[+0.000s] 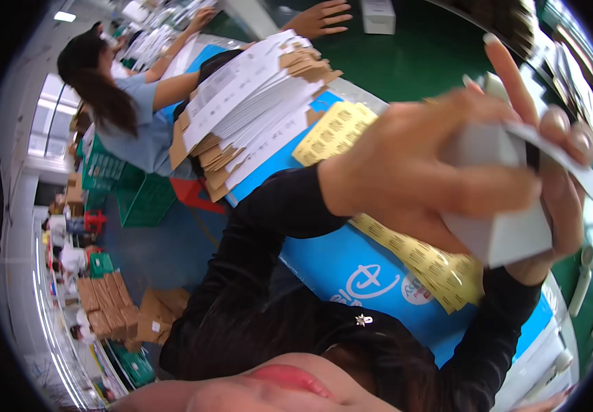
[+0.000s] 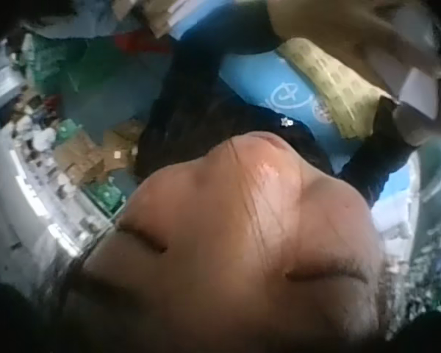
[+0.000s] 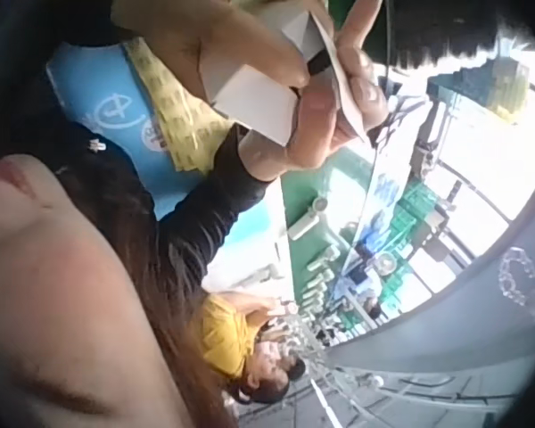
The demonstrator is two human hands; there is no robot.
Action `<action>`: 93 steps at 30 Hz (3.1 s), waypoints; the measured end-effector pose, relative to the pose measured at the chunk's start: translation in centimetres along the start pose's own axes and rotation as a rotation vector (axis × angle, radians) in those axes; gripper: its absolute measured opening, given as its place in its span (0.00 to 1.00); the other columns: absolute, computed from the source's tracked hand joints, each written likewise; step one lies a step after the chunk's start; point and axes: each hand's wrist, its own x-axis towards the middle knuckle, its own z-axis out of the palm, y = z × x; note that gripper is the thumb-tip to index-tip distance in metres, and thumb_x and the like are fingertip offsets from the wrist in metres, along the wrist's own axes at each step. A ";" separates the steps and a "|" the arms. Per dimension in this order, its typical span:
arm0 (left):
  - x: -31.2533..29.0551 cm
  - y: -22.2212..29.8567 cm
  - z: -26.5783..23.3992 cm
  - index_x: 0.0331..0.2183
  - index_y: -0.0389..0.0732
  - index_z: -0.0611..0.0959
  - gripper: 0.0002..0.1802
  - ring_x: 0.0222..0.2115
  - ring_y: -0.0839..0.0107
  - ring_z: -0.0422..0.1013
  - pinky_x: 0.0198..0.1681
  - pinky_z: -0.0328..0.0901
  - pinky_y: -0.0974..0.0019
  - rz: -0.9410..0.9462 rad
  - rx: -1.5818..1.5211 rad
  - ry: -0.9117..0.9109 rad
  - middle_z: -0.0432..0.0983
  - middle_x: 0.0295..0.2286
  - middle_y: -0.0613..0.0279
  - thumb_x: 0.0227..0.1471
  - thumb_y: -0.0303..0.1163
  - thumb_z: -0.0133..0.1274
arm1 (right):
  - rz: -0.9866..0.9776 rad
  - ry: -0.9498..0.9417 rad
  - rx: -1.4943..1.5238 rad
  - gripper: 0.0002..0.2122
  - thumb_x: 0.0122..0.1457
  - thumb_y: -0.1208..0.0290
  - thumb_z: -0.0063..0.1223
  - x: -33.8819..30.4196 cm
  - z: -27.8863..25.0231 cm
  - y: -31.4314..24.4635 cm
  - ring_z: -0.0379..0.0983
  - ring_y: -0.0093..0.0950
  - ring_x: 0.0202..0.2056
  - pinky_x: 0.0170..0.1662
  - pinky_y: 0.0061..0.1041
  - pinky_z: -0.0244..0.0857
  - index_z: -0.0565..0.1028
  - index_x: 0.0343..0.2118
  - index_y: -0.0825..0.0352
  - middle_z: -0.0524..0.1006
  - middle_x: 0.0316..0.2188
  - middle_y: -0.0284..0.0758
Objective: Applying labels to the bottom of plastic containers and subsequently folding and assembling cardboard boxes.
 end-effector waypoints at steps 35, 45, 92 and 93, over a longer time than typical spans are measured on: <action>-9.1 -6.1 -17.5 0.57 0.40 0.62 0.35 0.56 0.43 0.55 0.58 0.46 0.43 -0.638 1.291 -0.786 0.57 0.54 0.36 0.51 0.43 0.52 | 0.406 0.161 -0.907 0.26 0.56 0.58 0.50 0.7 -0.1 -1.3 0.59 0.39 0.54 0.58 0.39 0.48 0.62 0.53 0.68 0.64 0.53 0.42; -7.8 -1.2 -16.5 0.45 0.43 0.79 0.25 0.43 0.62 0.73 0.46 0.67 0.64 -0.360 1.046 -0.284 0.73 0.45 0.58 0.43 0.15 0.51 | 0.433 0.079 -0.766 0.22 0.55 0.66 0.48 1.1 2.1 1.2 0.66 0.46 0.51 0.52 0.44 0.63 0.64 0.54 0.61 0.66 0.53 0.45; -0.2 1.3 -1.5 0.37 0.72 0.76 0.24 0.17 0.64 0.61 0.18 0.59 0.70 -0.090 -0.108 0.024 0.66 0.28 0.56 0.32 0.44 0.63 | 0.161 0.233 -0.391 0.25 0.55 0.52 0.44 -0.7 3.0 0.0 0.64 0.44 0.52 0.59 0.50 0.50 0.63 0.54 0.55 0.69 0.50 0.41; 0.1 1.5 -1.5 0.37 0.71 0.76 0.24 0.18 0.64 0.61 0.18 0.59 0.70 -0.101 -0.196 0.052 0.66 0.28 0.57 0.32 0.44 0.63 | 0.164 0.244 -0.411 0.25 0.55 0.52 0.44 -0.8 3.0 -0.1 0.64 0.44 0.52 0.59 0.50 0.50 0.63 0.54 0.55 0.69 0.50 0.41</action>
